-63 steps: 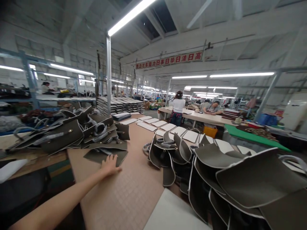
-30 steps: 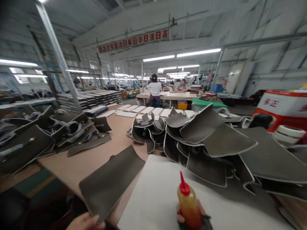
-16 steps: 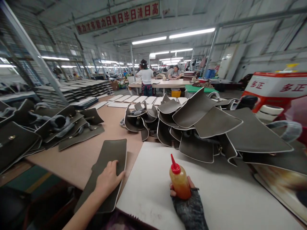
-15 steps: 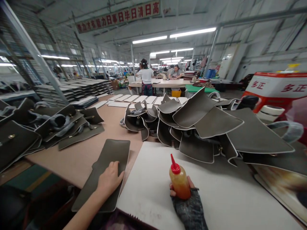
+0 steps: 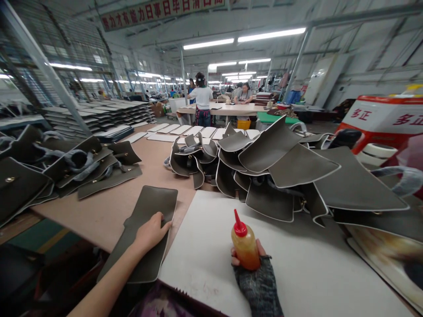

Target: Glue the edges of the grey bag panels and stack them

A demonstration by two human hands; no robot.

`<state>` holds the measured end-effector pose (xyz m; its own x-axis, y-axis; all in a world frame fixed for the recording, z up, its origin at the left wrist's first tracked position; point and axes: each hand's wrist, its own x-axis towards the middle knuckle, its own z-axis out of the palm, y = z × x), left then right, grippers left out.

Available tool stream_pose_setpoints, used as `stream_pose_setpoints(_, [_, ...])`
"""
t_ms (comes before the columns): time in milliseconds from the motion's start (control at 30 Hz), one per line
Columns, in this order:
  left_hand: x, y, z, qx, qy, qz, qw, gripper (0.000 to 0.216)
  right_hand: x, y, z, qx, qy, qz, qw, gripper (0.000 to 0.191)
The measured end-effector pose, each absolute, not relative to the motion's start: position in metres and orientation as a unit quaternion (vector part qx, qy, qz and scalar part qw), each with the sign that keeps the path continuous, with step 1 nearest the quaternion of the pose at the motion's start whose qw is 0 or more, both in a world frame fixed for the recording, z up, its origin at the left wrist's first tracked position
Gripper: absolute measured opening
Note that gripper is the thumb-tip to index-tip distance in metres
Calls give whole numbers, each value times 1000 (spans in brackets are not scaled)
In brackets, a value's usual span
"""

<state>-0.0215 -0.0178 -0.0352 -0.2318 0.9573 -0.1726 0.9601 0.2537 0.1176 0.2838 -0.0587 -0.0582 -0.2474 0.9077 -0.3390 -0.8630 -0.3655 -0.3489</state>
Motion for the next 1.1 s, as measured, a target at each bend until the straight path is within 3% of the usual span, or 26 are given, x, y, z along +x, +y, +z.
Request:
stream_pose_setpoints(200, [-12,-14,-35,636,767,-56,56,26,280,-62,-59,-273,-33,766,582,25])
stream_pose_setpoints(400, [-17,-4,3,643,760,-71,55,26,274,-64,-55,-291,-5,743,603,21])
stream_pose_setpoints(567, [22,-18,0,731,679,-42,53,40,266,-62,-53,-343,-15,714,610,20])
stream_pose_setpoints(767, [63,-25,-41,744,662,-36,87,31,282,-65,-37,-505,-249,535,630,31])
stream_pose_setpoints(900, [51,-9,-39,735,667,1,121,29,300,-59,-28,-496,-346,533,592,43])
stream_pose_setpoints(1100, [35,19,-37,684,677,96,255,23,290,-37,-39,-623,-438,324,561,40])
